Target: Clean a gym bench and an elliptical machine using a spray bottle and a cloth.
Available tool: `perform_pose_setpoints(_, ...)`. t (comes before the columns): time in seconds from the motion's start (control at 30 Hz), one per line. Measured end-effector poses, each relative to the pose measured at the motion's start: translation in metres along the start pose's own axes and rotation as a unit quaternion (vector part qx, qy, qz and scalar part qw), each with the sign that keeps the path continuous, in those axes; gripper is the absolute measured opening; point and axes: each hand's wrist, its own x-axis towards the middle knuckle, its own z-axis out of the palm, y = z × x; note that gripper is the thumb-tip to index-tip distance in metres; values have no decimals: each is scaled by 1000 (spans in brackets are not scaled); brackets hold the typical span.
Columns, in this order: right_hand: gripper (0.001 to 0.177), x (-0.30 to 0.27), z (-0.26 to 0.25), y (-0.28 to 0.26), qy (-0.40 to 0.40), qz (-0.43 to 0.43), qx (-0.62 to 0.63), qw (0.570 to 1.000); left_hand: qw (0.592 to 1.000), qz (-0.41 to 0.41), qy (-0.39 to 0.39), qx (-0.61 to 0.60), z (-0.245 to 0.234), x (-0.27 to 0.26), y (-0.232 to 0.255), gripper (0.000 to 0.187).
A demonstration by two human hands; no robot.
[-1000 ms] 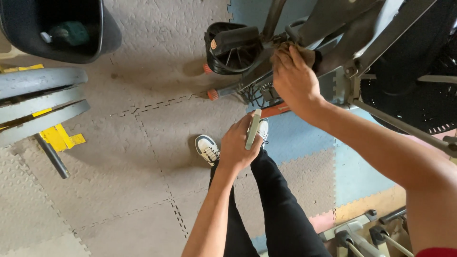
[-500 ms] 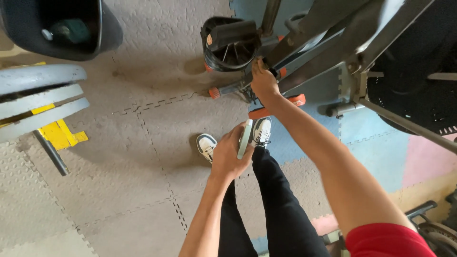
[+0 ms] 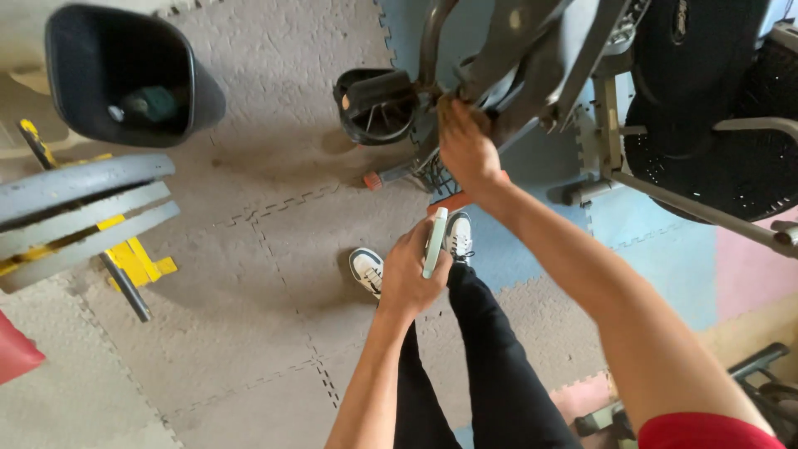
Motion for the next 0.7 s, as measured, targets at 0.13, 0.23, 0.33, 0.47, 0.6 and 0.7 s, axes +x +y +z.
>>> perform_pose_setpoints(0.13, 49, 11, 35, -31, 34, -24, -3, 999, 1000, 9, 7, 16, 3, -3, 11, 53)
perform_pose_setpoints(0.23, 35, 11, 41, -27, -50, -80, 167, 981, 999, 25, 24, 26, 17, 5, 14, 54)
perform_pose_setpoints(0.33, 35, -11, 42, -17, -33, -71, 523, 849, 997, 44, 59, 26, 40, 13, 24, 55)
perform_pose_setpoints(0.47, 30, -56, 61, 8, 78, -18, 803, 590, 996, -52, 70, 36, 84, 26, 53, 52)
perform_pose_setpoints(0.6, 34, -105, 110, 47, 22, 30, 826, 562, 990, -73, 104, 59, 149, 44, 65, 47)
perform_pose_setpoints(0.7, 33, -128, 153, 81, 34, 36, 827, 560, 987, -52, 141, 63, 191, 63, 74, 48)
